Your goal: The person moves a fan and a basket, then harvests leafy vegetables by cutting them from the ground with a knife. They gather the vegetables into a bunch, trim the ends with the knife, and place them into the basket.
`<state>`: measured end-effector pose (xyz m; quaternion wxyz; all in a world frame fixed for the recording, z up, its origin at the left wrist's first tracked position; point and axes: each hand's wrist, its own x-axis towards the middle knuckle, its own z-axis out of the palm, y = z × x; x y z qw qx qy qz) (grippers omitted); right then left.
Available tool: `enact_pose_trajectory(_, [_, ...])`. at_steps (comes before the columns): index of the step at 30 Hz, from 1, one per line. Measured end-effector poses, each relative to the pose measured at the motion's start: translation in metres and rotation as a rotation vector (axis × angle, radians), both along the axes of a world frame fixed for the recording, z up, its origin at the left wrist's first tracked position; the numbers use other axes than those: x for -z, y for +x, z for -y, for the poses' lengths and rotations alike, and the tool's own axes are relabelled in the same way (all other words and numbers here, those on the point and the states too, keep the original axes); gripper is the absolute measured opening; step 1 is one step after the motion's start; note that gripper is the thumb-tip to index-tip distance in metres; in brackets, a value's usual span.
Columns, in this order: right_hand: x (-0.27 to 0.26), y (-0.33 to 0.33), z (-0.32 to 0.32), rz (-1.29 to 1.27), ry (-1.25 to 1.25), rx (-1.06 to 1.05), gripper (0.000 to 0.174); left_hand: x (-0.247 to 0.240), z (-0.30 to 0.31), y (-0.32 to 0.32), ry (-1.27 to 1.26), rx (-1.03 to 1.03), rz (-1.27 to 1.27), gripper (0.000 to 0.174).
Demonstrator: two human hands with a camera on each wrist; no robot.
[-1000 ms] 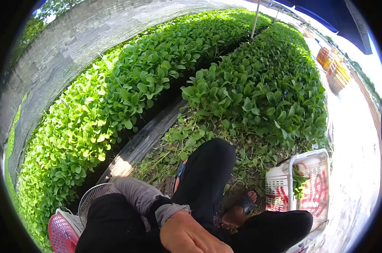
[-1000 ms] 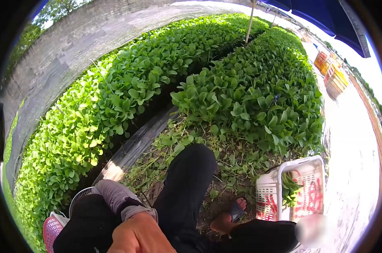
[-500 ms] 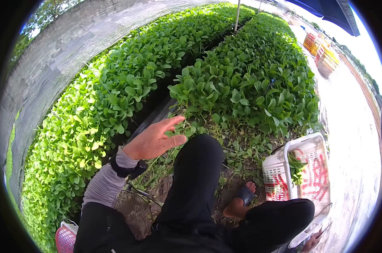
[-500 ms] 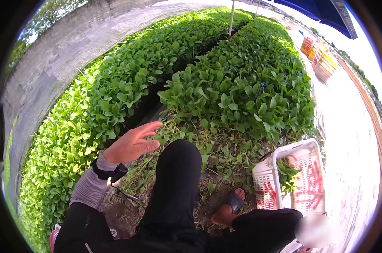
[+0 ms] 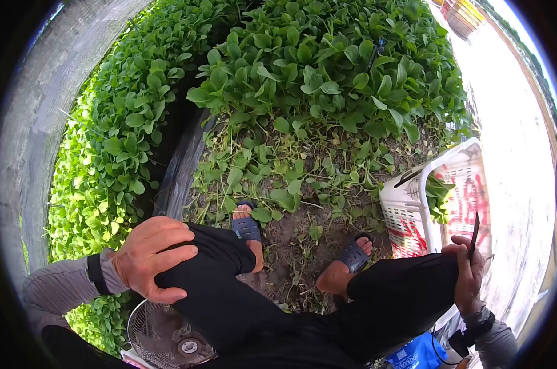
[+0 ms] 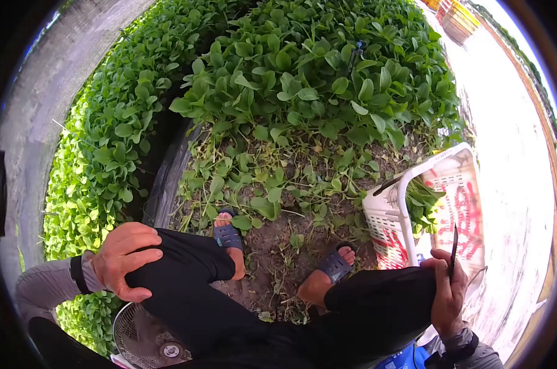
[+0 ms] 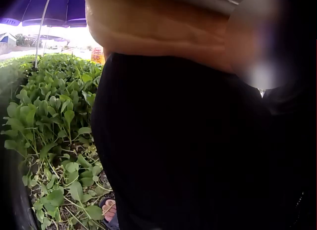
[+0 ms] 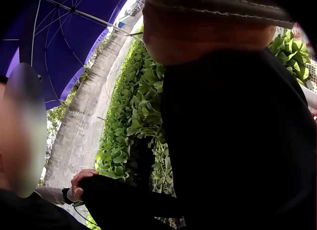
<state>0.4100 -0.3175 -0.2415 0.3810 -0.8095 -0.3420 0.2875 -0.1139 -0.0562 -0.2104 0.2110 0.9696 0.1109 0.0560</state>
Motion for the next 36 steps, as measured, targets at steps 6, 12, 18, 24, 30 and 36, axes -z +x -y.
enact_pose_trajectory(6, [0.002,0.004,-0.106,0.001,-0.291,-0.113,0.032,0.034,-0.055,-0.001,-0.186,-0.023,0.01,0.06])
enact_pose_trajectory(12, [0.014,0.028,-0.157,0.026,-0.542,-0.174,0.03,0.065,-0.155,0.033,-0.569,0.225,-0.176,0.061])
enact_pose_trajectory(18, [-0.005,0.039,-0.152,-0.066,-0.673,-0.288,0.025,0.079,-0.199,0.077,-0.809,0.438,-0.318,0.061])
enact_pose_trajectory(24, [-0.037,0.01,-0.106,-0.199,-0.612,-0.163,0.025,0.066,-0.193,0.115,-0.96,0.502,-0.474,0.057])
enact_pose_trajectory(30, [-0.073,-0.052,-0.035,-0.27,-0.495,0.063,0.027,0.023,-0.141,0.157,-0.896,0.506,-0.675,0.04])
enact_pose_trajectory(36, [-0.099,-0.094,-0.118,-0.598,0.013,0.258,0.043,-0.076,-0.102,0.298,-0.629,0.462,-0.74,0.06])
